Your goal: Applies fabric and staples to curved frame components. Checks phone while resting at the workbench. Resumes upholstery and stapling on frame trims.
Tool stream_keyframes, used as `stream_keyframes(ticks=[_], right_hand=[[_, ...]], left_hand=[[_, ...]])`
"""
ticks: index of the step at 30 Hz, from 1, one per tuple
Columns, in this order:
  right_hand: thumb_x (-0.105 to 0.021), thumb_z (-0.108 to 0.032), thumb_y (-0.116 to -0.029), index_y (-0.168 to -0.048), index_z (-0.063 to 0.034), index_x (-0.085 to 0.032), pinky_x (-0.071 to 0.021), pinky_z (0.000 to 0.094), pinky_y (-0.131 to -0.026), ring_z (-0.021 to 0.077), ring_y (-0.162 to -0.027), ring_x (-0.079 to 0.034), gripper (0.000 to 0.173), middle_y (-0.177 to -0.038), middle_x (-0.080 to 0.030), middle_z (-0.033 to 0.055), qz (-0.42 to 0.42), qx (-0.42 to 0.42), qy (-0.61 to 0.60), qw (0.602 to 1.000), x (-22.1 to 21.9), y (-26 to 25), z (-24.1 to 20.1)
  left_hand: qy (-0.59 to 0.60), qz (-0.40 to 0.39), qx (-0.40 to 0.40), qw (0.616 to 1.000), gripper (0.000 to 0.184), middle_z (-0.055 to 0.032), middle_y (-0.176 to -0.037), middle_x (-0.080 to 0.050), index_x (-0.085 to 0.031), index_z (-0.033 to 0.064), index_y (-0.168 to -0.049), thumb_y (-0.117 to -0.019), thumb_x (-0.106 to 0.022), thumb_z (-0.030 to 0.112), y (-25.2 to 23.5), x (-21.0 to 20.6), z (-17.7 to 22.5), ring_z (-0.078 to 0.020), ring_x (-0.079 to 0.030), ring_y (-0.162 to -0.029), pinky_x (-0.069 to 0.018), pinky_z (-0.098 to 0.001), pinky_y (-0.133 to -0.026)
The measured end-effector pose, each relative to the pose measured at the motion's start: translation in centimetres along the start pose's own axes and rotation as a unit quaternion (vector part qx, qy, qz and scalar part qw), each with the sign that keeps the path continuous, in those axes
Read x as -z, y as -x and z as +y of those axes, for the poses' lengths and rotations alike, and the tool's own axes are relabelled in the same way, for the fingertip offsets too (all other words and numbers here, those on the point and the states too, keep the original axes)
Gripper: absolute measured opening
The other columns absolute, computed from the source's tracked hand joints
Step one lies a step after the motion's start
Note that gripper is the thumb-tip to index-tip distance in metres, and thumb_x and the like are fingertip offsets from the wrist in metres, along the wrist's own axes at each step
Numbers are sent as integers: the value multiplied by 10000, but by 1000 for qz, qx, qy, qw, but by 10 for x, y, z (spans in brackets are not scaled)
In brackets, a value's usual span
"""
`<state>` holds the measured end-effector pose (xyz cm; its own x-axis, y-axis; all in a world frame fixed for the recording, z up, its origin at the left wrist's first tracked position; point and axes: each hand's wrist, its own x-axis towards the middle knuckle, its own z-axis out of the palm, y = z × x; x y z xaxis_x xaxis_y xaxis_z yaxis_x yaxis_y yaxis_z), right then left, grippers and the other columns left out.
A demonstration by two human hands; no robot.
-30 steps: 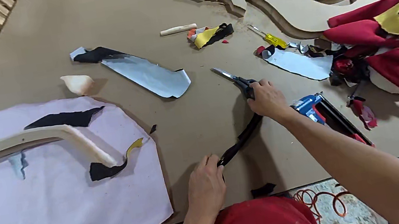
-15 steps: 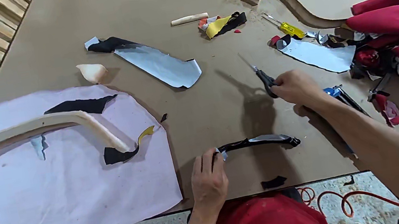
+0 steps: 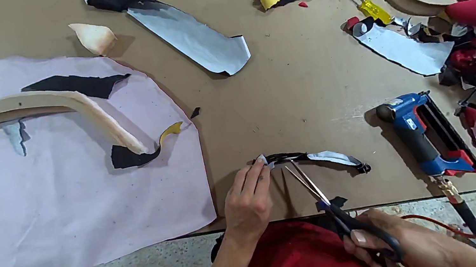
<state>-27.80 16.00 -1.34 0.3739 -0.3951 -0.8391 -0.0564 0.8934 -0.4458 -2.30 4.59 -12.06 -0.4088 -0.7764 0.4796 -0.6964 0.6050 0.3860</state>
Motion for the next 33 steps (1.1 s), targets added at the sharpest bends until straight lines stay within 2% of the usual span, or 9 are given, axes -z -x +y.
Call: stream_keyframes(ticks=[2, 5, 12, 21, 24, 28, 30, 33], right_hand=[[-697, -753, -793, -917, -179, -677, -490, 217, -441, 82, -565, -624, 587, -753, -653, -18, -30, -5, -21, 999, 0, -2, -3], [-712, -744, -791, -892, -185, -668, -456, 198, -404, 65, -514, -591, 570, -720, -632, -22, -37, -15, -40, 998, -6, -7, -13], [-776, -606, -814, -852, -169, -687, -439, 190, -377, 55, -465, -570, 448, -663, -631, -22, 10, -22, -43, 999, -21, -14, -29], [-785, -394, -869, -804, -144, -711, -454, 188, -398, 48, -452, -565, 269, -613, -634, -18, 74, 28, -54, 995, -35, -13, -22], [-804, -396, -849, -781, -148, -718, -458, 193, -405, 49, -448, -559, 271, -598, -628, -20, 79, 29, -56, 995, -35, -11, -18], [-794, -511, -832, -812, -156, -690, -424, 188, -390, 45, -452, -539, 370, -617, -609, -31, 67, 11, -48, 997, -39, -13, -19], [-780, -470, -853, -830, -148, -694, -425, 188, -396, 47, -457, -542, 334, -619, -613, -29, 74, 12, -49, 996, -43, -15, -20], [-765, -387, -876, -792, -145, -703, -454, 195, -418, 47, -457, -549, 264, -594, -607, -34, 99, 42, -50, 993, -50, -16, -17]], left_hand=[[0, -1, 9, 1000, 204, -60, -1222, -741, -798, 84, -1047, -954, -618, 107, 2, -1, 2, -228, -705, -1101, -595, -328, -900], [-2, 1, 23, 1000, 206, -58, -1212, -745, -802, 90, -1033, -946, -616, 107, 3, -2, 6, -229, -696, -1127, -583, -329, -930], [-2, 7, 43, 999, 172, -53, -1205, -751, -797, 81, -984, -953, -628, 95, 1, -2, 11, -217, -700, -1131, -579, -311, -940], [0, -1, 63, 998, 194, -49, -1195, -755, -788, 78, -969, -967, -597, 107, 0, -3, 13, -216, -695, -1155, -570, -312, -961], [11, -12, 72, 997, 199, -49, -1214, -749, -781, 85, -979, -974, -584, 113, 1, -1, 12, -226, -678, -1204, -567, -327, -986], [16, -25, 66, 997, 219, -51, -1244, -739, -775, 76, -1000, -983, -561, 122, 2, 0, 12, -233, -671, -1220, -573, -345, -982], [16, -24, 62, 998, 223, -54, -1242, -740, -773, 70, -996, -987, -557, 125, 1, 0, 11, -235, -677, -1210, -575, -343, -975], [20, -18, 66, 997, 216, -55, -1224, -746, -766, 70, -984, -981, -558, 126, 0, 0, 10, -224, -692, -1177, -583, -331, -948]])
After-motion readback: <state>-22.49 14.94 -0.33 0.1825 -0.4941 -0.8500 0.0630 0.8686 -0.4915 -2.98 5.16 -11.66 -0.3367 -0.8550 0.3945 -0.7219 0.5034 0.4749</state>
